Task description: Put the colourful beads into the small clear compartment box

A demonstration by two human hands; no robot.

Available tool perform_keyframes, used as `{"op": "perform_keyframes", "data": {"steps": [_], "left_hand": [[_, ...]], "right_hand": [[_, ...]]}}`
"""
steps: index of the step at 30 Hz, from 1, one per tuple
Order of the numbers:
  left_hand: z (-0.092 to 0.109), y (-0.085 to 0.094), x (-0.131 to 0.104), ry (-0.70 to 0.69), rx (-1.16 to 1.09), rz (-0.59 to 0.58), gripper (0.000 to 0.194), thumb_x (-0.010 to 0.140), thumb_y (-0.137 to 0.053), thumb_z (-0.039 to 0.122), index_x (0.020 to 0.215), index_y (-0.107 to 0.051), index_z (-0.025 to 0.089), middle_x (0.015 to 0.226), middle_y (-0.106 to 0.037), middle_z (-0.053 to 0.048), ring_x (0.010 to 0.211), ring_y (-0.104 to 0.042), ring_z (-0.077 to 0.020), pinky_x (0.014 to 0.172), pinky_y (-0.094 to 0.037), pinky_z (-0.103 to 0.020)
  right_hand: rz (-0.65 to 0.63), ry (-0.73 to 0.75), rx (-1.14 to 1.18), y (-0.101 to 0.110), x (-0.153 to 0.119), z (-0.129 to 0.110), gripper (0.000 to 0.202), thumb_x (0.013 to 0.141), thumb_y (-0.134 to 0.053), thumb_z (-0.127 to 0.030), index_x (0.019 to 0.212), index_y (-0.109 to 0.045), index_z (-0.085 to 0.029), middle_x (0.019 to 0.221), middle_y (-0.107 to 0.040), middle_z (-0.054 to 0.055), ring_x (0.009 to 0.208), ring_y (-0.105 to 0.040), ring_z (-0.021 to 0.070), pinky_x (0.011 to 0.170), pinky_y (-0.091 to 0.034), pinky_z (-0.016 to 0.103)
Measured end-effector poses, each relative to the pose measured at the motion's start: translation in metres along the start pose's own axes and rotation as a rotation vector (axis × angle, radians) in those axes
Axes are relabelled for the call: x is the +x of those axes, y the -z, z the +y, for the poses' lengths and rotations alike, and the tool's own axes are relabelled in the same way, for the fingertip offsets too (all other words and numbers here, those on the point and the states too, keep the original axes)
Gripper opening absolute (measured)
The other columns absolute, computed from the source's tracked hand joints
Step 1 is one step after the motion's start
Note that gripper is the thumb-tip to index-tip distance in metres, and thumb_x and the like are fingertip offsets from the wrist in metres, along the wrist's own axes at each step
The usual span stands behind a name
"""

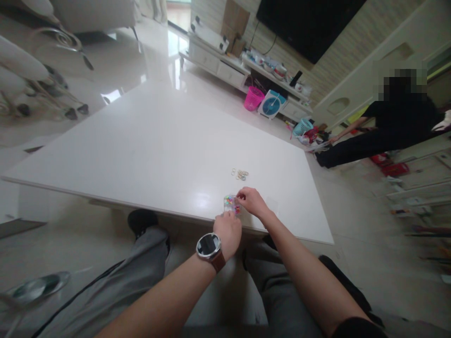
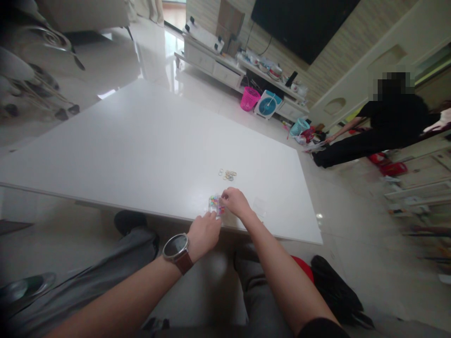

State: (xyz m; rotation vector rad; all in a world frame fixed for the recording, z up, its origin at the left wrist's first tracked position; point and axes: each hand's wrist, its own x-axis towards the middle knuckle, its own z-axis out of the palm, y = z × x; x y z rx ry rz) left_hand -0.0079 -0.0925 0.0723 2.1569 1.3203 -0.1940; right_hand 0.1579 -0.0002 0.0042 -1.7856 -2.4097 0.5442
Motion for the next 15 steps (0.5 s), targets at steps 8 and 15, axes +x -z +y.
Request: {"op": "perform_keyframes", "data": {"steps": [8, 15], "left_hand": [[0.0, -0.003, 0.002, 0.006, -0.003, 0.006, 0.039, 0.098, -0.036, 0.01, 0.115, -0.071, 0.008, 0.124, -0.063, -0.023, 0.115, -0.06, -0.0298, 0.091, -0.051, -0.042], [0.001, -0.001, 0.001, 0.0, -0.006, 0.006, 0.04, 0.097, -0.036, 0.008, 0.115, -0.071, 0.009, 0.125, -0.063, -0.023, 0.115, -0.062, -0.0303, 0.091, -0.053, -0.043]], "right_hand": [[-0.038, -0.032, -0.047, 0.003, -0.002, -0.002, 0.011, 0.087, -0.07, -0.025, 0.078, -0.075, -0.02, 0.084, -0.066, 0.004, 0.078, -0.059, 0.0164, 0.071, -0.04, 0.028], [0.162, -0.029, 0.009, -0.004, 0.007, 0.019, 0.012, 0.088, -0.06, -0.018, 0.095, -0.07, -0.017, 0.1, -0.065, 0.007, 0.093, -0.061, 0.0188, 0.089, -0.045, 0.031]]}}
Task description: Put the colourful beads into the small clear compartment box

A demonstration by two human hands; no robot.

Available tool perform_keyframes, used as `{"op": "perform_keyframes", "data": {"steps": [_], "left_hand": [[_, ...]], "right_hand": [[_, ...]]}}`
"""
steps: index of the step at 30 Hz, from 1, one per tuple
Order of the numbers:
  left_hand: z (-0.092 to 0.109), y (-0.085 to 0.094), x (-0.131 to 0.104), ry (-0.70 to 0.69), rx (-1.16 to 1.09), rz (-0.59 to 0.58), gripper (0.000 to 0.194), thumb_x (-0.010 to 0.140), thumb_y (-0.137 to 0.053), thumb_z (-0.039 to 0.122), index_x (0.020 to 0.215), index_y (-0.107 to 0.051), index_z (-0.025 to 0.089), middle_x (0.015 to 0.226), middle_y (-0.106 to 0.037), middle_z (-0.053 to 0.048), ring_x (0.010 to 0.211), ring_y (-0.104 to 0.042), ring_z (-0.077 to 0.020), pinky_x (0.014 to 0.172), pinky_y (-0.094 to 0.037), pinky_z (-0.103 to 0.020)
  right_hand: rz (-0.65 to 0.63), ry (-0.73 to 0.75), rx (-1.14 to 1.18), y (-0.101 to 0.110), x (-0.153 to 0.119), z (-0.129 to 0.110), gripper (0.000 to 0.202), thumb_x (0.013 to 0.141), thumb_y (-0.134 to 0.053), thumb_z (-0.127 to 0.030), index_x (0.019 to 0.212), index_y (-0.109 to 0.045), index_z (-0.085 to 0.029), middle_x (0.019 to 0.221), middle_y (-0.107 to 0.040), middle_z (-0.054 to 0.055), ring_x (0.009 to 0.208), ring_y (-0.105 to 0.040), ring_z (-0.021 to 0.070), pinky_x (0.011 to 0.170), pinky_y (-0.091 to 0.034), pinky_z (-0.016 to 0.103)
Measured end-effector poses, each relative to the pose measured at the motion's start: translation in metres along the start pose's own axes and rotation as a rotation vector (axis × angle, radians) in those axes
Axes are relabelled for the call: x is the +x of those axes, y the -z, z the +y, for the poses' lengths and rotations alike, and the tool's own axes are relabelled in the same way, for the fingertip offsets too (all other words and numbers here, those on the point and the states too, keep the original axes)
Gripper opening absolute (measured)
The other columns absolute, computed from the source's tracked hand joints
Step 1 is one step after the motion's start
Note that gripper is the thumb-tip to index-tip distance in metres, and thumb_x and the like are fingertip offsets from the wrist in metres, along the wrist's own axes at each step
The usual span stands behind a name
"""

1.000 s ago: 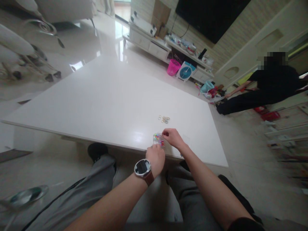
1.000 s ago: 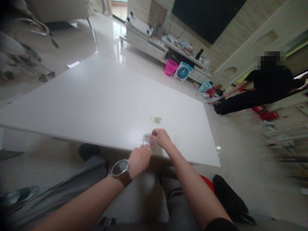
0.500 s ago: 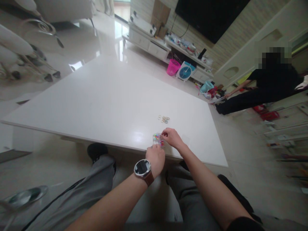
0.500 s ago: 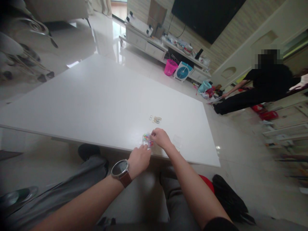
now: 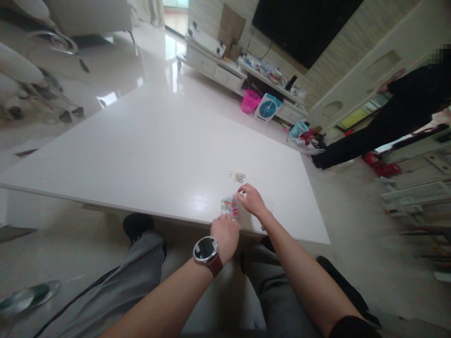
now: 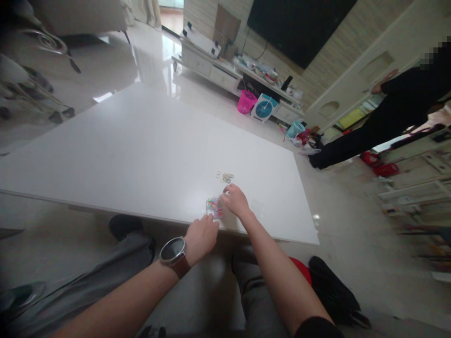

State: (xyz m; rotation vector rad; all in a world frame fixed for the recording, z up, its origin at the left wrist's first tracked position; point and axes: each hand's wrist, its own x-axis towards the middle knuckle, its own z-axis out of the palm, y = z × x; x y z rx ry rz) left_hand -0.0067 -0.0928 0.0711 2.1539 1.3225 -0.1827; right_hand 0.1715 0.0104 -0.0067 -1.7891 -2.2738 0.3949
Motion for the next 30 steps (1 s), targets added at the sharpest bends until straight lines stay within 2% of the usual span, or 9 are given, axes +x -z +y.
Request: {"op": "perform_keyframes", "data": {"steps": [3, 5, 10, 20, 27, 30], "left_hand": [[-0.002, 0.0, 0.0, -0.008, 0.012, -0.004, 0.04, 0.097, -0.036, 0.007, 0.116, -0.071, 0.01, 0.125, -0.064, -0.022, 0.117, -0.062, -0.0302, 0.091, -0.054, -0.043], [-0.004, -0.002, 0.001, -0.013, 0.022, -0.004, 0.038, 0.096, -0.039, 0.007, 0.116, -0.071, 0.01, 0.126, -0.063, -0.022, 0.118, -0.062, -0.0309, 0.091, -0.054, -0.044], [-0.006, -0.004, 0.004, -0.049, 0.04, 0.008, 0.036, 0.094, -0.042, 0.007, 0.117, -0.07, 0.01, 0.127, -0.063, -0.021, 0.12, -0.061, -0.0315, 0.091, -0.055, -0.044], [-0.008, -0.007, 0.004, -0.063, 0.059, 0.013, 0.035, 0.092, -0.046, 0.009, 0.119, -0.069, 0.01, 0.126, -0.064, -0.02, 0.119, -0.062, -0.032, 0.092, -0.054, -0.045], [-0.008, -0.007, 0.005, -0.052, 0.071, 0.0, 0.034, 0.091, -0.048, 0.01, 0.118, -0.069, 0.011, 0.125, -0.064, -0.02, 0.117, -0.063, -0.0309, 0.092, -0.054, -0.044], [-0.006, -0.004, 0.003, -0.038, 0.067, -0.011, 0.035, 0.092, -0.047, 0.011, 0.118, -0.07, 0.012, 0.126, -0.064, -0.02, 0.12, -0.061, -0.0305, 0.092, -0.053, -0.042]], "right_hand": [[0.019, 0.009, 0.025, -0.008, 0.005, 0.011, 0.025, 0.091, -0.057, -0.017, 0.113, -0.068, -0.016, 0.123, -0.064, 0.013, 0.118, -0.057, 0.0217, 0.107, -0.041, 0.036], [-0.003, -0.006, 0.025, -0.014, 0.01, 0.017, 0.03, 0.09, -0.06, -0.017, 0.119, -0.067, -0.017, 0.139, -0.058, 0.015, 0.131, -0.052, 0.0234, 0.114, -0.036, 0.039], [-0.046, -0.032, -0.008, -0.027, 0.021, 0.02, 0.035, 0.089, -0.064, -0.02, 0.124, -0.066, -0.018, 0.156, -0.045, 0.015, 0.146, -0.039, 0.0273, 0.121, -0.027, 0.044], [-0.068, -0.039, -0.034, -0.029, 0.026, 0.012, 0.048, 0.089, -0.058, -0.022, 0.134, -0.06, -0.006, 0.151, -0.049, 0.021, 0.141, -0.043, 0.0292, 0.121, -0.03, 0.04], [-0.031, -0.044, -0.005, -0.027, 0.026, 0.014, 0.038, 0.089, -0.058, -0.023, 0.124, -0.066, -0.012, 0.139, -0.057, 0.017, 0.13, -0.051, 0.0274, 0.113, -0.039, 0.039], [0.044, -0.027, 0.038, -0.023, 0.029, 0.015, 0.032, 0.089, -0.056, -0.02, 0.117, -0.069, -0.014, 0.128, -0.063, 0.015, 0.122, -0.055, 0.0251, 0.111, -0.041, 0.038]]}}
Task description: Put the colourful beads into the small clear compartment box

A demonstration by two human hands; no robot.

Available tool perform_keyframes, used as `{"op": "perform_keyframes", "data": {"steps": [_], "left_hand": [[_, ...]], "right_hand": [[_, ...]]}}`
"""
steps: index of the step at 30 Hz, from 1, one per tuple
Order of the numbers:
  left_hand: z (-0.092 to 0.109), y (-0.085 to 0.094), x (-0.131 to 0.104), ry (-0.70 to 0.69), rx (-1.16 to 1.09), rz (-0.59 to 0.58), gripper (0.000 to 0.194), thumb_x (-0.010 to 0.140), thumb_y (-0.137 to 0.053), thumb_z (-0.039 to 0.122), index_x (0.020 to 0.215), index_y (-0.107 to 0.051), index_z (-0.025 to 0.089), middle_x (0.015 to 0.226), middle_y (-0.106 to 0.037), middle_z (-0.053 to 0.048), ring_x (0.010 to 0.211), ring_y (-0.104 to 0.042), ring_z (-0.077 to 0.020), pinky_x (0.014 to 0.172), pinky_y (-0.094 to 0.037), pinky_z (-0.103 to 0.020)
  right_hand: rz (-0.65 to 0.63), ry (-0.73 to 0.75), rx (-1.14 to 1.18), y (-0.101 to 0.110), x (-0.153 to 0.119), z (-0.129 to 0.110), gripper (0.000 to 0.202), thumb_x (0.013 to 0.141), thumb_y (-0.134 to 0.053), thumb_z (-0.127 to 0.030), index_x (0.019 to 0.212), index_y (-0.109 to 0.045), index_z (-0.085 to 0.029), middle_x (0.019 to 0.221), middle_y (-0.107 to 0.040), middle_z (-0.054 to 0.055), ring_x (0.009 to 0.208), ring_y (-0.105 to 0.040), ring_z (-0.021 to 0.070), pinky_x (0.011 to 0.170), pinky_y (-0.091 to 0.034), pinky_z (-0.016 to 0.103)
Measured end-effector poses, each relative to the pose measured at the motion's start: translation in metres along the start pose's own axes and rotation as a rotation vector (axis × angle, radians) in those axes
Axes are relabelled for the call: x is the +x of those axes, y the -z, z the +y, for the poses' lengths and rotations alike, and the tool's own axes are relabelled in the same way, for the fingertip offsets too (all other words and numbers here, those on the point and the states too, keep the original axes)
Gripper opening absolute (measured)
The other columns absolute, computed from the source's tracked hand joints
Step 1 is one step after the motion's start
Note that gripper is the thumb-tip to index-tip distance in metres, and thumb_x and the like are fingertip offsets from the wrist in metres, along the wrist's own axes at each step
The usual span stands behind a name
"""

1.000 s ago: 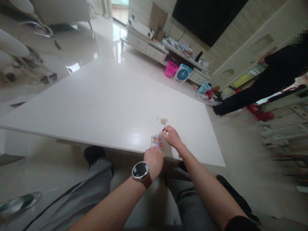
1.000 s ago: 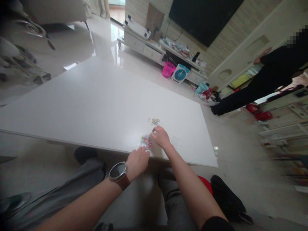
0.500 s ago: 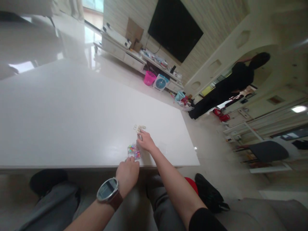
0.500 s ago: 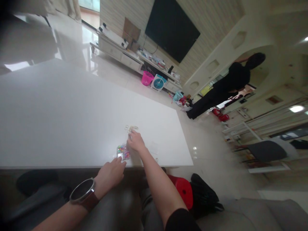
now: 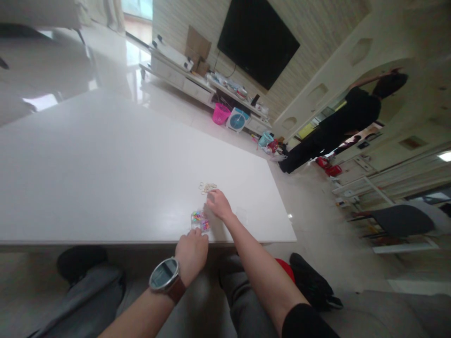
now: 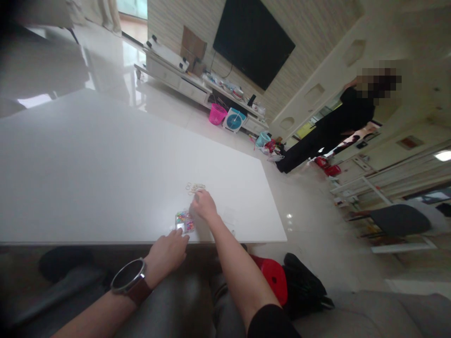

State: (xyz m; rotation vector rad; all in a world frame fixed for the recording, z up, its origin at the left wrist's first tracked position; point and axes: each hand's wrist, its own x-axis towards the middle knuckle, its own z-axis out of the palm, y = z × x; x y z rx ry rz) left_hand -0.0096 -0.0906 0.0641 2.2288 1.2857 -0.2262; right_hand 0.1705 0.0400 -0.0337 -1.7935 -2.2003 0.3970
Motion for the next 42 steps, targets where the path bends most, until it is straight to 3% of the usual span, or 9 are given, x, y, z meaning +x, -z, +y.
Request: {"op": "perform_keyframes", "data": {"steps": [4, 9, 16, 21, 27, 33, 42], "left_hand": [[0.003, 0.003, -0.002, 0.017, -0.025, 0.013, 0.036, 0.094, -0.041, 0.01, 0.114, -0.072, 0.012, 0.124, -0.064, -0.02, 0.117, -0.062, -0.0296, 0.092, -0.052, -0.042], [0.004, 0.006, -0.003, 0.039, -0.031, -0.009, 0.035, 0.094, -0.044, 0.011, 0.115, -0.072, 0.012, 0.125, -0.064, -0.02, 0.118, -0.062, -0.0293, 0.093, -0.053, -0.042], [0.005, 0.006, -0.003, 0.027, -0.043, -0.002, 0.034, 0.095, -0.047, 0.013, 0.119, -0.07, 0.011, 0.125, -0.064, -0.021, 0.119, -0.061, -0.0299, 0.093, -0.052, -0.042], [0.006, 0.006, -0.003, 0.023, -0.049, -0.01, 0.035, 0.096, -0.045, 0.012, 0.12, -0.07, 0.01, 0.125, -0.064, -0.021, 0.118, -0.062, -0.0308, 0.093, -0.053, -0.043], [0.005, 0.002, -0.002, 0.035, -0.062, 0.008, 0.037, 0.096, -0.041, 0.009, 0.116, -0.072, 0.011, 0.123, -0.065, -0.02, 0.116, -0.063, -0.0304, 0.092, -0.053, -0.043], [0.004, 0.0, -0.001, 0.026, -0.067, 0.008, 0.039, 0.097, -0.038, 0.008, 0.116, -0.072, 0.011, 0.123, -0.066, -0.019, 0.116, -0.063, -0.0307, 0.093, -0.053, -0.044], [0.004, 0.0, 0.0, 0.024, -0.066, -0.007, 0.036, 0.096, -0.042, 0.01, 0.118, -0.071, 0.01, 0.124, -0.065, -0.02, 0.117, -0.063, -0.0306, 0.092, -0.054, -0.043]], "right_hand": [[0.161, -0.039, 0.064, 0.005, 0.004, 0.008, 0.029, 0.091, -0.054, -0.02, 0.114, -0.071, -0.017, 0.119, -0.066, 0.012, 0.117, -0.058, 0.0231, 0.11, -0.041, 0.037], [0.224, -0.101, 0.148, 0.007, 0.007, 0.018, 0.032, 0.089, -0.058, -0.022, 0.118, -0.07, -0.016, 0.123, -0.066, 0.013, 0.117, -0.061, 0.0226, 0.105, -0.047, 0.037], [0.031, -0.083, 0.074, -0.002, 0.005, 0.022, 0.031, 0.085, -0.065, -0.019, 0.114, -0.073, -0.017, 0.144, -0.058, 0.015, 0.138, -0.049, 0.0265, 0.119, -0.034, 0.042], [-0.04, -0.097, 0.081, -0.006, 0.004, 0.023, 0.039, 0.083, -0.067, -0.019, 0.121, -0.072, -0.017, 0.144, -0.059, 0.014, 0.139, -0.049, 0.0267, 0.12, -0.031, 0.043], [-0.004, -0.139, 0.137, -0.003, 0.007, 0.023, 0.028, 0.081, -0.065, -0.018, 0.106, -0.077, -0.016, 0.132, -0.068, 0.012, 0.128, -0.058, 0.0243, 0.115, -0.036, 0.037], [0.068, -0.271, 0.276, 0.0, 0.007, 0.03, 0.024, 0.085, -0.059, -0.023, 0.097, -0.079, -0.019, 0.109, -0.078, 0.007, 0.104, -0.071, 0.0213, 0.096, -0.052, 0.032], [0.109, -0.366, 0.496, 0.0, 0.007, 0.042, 0.02, 0.069, -0.073, -0.031, 0.082, -0.077, -0.017, 0.081, -0.078, 0.007, 0.078, -0.072, 0.0217, 0.074, -0.055, 0.031]]}}
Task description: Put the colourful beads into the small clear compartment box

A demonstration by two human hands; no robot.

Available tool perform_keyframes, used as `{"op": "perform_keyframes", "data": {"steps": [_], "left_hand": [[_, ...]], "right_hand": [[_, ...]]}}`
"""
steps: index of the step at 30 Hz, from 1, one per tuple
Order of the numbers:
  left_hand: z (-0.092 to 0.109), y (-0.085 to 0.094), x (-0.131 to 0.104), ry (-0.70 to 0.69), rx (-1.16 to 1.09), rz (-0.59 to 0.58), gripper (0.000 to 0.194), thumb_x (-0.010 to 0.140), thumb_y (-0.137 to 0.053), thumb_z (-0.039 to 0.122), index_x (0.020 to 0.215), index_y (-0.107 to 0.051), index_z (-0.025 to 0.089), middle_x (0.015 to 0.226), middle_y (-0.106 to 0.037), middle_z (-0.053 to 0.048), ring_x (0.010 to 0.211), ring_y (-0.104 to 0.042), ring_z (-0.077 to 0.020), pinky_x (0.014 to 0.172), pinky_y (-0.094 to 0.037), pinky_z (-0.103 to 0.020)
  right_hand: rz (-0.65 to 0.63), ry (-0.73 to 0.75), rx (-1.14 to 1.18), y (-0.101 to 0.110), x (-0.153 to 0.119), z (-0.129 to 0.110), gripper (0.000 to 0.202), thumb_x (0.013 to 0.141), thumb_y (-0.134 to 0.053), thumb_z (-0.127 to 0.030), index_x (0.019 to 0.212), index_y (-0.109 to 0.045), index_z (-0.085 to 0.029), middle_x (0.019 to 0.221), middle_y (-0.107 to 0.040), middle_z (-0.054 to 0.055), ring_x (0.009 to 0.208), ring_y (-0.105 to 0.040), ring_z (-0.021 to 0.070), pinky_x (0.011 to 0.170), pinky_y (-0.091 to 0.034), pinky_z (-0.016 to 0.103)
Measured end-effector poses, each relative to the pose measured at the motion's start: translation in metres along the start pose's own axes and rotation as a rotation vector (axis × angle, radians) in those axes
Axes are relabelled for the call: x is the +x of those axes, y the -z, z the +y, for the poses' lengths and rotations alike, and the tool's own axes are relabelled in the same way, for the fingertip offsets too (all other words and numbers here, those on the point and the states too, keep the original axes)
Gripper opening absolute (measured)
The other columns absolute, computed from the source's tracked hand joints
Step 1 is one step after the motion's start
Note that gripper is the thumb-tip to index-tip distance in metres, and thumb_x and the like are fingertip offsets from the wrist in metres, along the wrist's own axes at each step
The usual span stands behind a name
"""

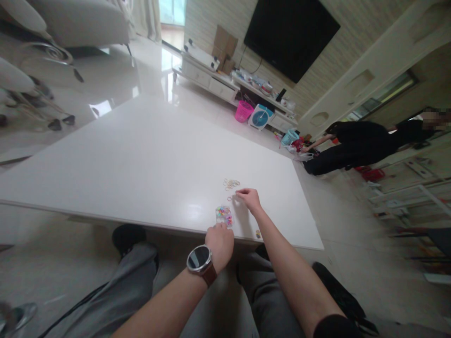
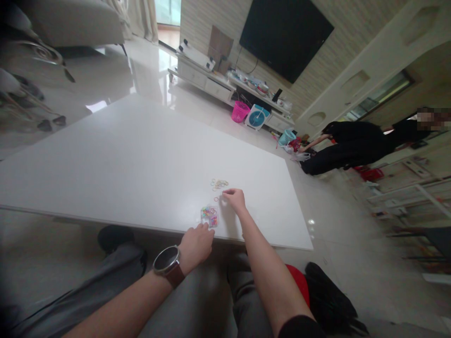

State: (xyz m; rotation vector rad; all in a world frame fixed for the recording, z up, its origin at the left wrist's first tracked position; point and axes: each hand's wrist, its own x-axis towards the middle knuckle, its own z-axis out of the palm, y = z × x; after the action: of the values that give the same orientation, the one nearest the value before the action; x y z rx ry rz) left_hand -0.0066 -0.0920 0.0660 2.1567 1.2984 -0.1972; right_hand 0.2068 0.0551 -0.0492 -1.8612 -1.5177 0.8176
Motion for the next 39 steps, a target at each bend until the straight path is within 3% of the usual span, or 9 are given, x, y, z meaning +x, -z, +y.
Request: {"op": "perform_keyframes", "data": {"steps": [4, 8, 14, 22, 30, 35, 39], "left_hand": [[-0.001, -0.004, 0.002, -0.003, 0.003, 0.022, 0.035, 0.096, -0.043, 0.01, 0.117, -0.071, 0.011, 0.122, -0.065, -0.02, 0.115, -0.063, -0.0306, 0.091, -0.054, -0.044], [-0.002, -0.005, 0.003, -0.013, 0.001, 0.025, 0.034, 0.096, -0.044, 0.011, 0.116, -0.071, 0.011, 0.122, -0.065, -0.02, 0.116, -0.063, -0.0305, 0.091, -0.054, -0.043], [0.0, -0.003, 0.002, 0.003, 0.005, 0.012, 0.036, 0.097, -0.041, 0.011, 0.117, -0.071, 0.011, 0.124, -0.065, -0.019, 0.116, -0.062, -0.0304, 0.092, -0.053, -0.043], [0.0, -0.002, 0.001, 0.009, 0.004, 0.009, 0.035, 0.096, -0.043, 0.011, 0.118, -0.07, 0.01, 0.123, -0.064, -0.021, 0.117, -0.062, -0.0299, 0.092, -0.053, -0.042], [0.001, -0.001, 0.001, 0.003, 0.001, 0.02, 0.034, 0.096, -0.043, 0.01, 0.114, -0.072, 0.01, 0.119, -0.066, -0.021, 0.113, -0.063, -0.0296, 0.09, -0.053, -0.041], [0.001, -0.002, 0.0, 0.01, -0.004, 0.032, 0.037, 0.096, -0.039, 0.01, 0.115, -0.071, 0.01, 0.119, -0.065, -0.02, 0.113, -0.063, -0.0296, 0.089, -0.052, -0.041], [0.0, -0.003, 0.0, 0.008, 0.001, 0.028, 0.035, 0.097, -0.041, 0.012, 0.115, -0.071, 0.01, 0.119, -0.065, -0.021, 0.113, -0.063, -0.0301, 0.089, -0.052, -0.041]], "right_hand": [[0.005, 0.02, 0.067, -0.002, 0.0, 0.0, 0.015, 0.063, -0.073, -0.028, 0.075, -0.07, -0.018, 0.076, -0.075, 0.004, 0.073, -0.068, 0.0185, 0.072, -0.053, 0.029], [-0.005, 0.038, 0.106, -0.004, -0.002, -0.003, 0.021, 0.062, -0.069, -0.026, 0.081, -0.063, -0.02, 0.072, -0.07, -0.001, 0.067, -0.064, 0.016, 0.067, -0.05, 0.027], [-0.088, 0.059, 0.091, -0.005, -0.005, -0.014, 0.017, 0.064, -0.064, -0.025, 0.08, -0.067, -0.019, 0.072, -0.07, 0.0, 0.07, -0.064, 0.0158, 0.069, -0.048, 0.027], [-0.2, 0.082, -0.013, -0.003, -0.018, -0.035, 0.012, 0.065, -0.07, -0.027, 0.074, -0.071, -0.019, 0.063, -0.065, -0.002, 0.061, -0.056, 0.0139, 0.06, -0.042, 0.025], [-0.387, 0.273, -0.19, 0.007, -0.035, -0.057, 0.005, 0.072, -0.066, -0.016, 0.073, -0.07, -0.018, 0.065, -0.065, -0.003, 0.062, -0.055, 0.0114, 0.062, -0.041, 0.024], [-0.471, 0.288, -0.287, 0.01, -0.043, -0.059, 0.01, 0.071, -0.068, -0.01, 0.07, -0.072, -0.019, 0.067, -0.068, -0.002, 0.063, -0.057, 0.0122, 0.062, -0.042, 0.024], [-0.454, 0.324, -0.347, 0.009, -0.041, -0.055, 0.011, 0.071, -0.07, -0.009, 0.074, -0.074, -0.019, 0.075, -0.07, -0.001, 0.066, -0.058, 0.0127, 0.065, -0.043, 0.025]]}}
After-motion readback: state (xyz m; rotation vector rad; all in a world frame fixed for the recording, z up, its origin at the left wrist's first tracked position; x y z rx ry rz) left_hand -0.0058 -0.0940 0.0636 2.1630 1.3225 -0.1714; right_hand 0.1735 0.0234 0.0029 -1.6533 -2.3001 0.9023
